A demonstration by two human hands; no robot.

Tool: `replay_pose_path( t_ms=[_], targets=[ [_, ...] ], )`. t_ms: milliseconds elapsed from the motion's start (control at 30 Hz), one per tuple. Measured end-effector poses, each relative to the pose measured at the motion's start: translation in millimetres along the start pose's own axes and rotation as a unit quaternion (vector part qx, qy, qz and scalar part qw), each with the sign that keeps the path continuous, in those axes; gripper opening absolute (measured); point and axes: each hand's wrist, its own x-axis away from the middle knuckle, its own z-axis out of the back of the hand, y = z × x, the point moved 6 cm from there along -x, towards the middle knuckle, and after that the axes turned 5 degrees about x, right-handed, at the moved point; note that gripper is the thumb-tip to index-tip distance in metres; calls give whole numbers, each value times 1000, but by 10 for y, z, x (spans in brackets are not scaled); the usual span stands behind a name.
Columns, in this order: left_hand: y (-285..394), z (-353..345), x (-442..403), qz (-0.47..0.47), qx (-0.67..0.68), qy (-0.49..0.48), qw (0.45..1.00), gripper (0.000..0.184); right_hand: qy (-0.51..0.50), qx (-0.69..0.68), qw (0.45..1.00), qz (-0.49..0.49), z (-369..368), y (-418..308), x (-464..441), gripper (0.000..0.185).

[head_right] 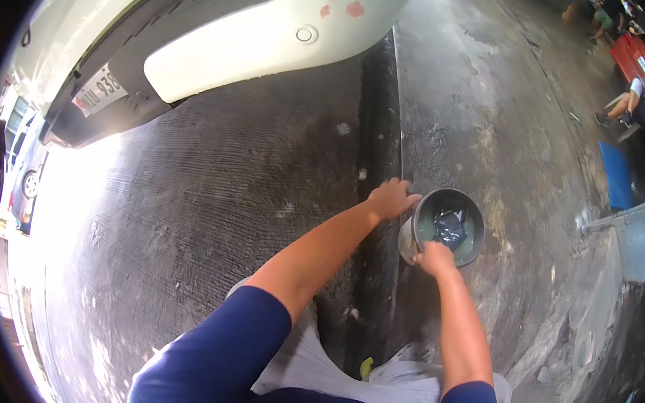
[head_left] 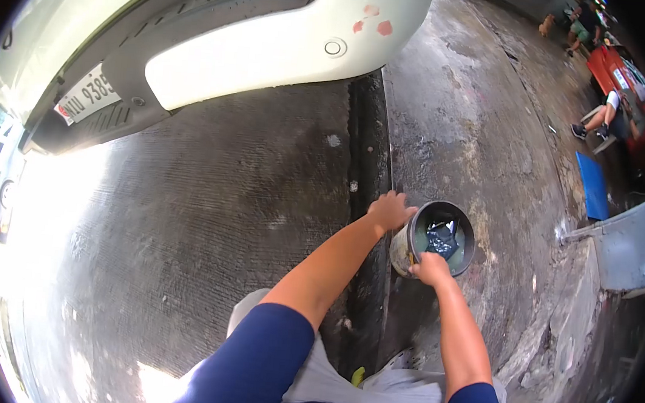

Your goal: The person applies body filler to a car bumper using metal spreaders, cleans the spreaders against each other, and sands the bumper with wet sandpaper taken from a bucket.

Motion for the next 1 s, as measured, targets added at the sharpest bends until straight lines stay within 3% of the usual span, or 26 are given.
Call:
replay_pose_path(
  t_ms=[100,200,300,400,500,633,700,867,1000],
  targets=[
    [152,-251,-136,-2,46,-25,999,72,-21,-25,999,-19,-63,-234,465,35],
    [139,-912,-414,2,89,-143,986,69,-30,-28,998,-47,-272,-334,767,35],
    [294,-1558,-464,-168,-86,-290,938,58,-19,-33,998,-42,-382,-432,1004,35],
    [264,-1603,-468,-162,-26,-216,963,46,-9,-39,998,-38,-414,-424,1112,35],
    [94,-1554,-402,-163,-59,-211,962,42,-24,7,999,-21,-392,-510,1162,33],
    [-431,-944,-61,-145,-41,-186,971,47,-32,55,996,70,-285,-744,1168,29],
    [-672,-480,224,-141,3,-113,983,52,-21,67,991,110,-202,-1037,1144,28],
    [-1174,552,997,24,65,-82,994,54,-42,90,972,213,-158,-1707,954,32],
    [-1801,986,1437,55,47,24,997,54,-42,97,948,300,-330,-2271,741,30]
  ],
)
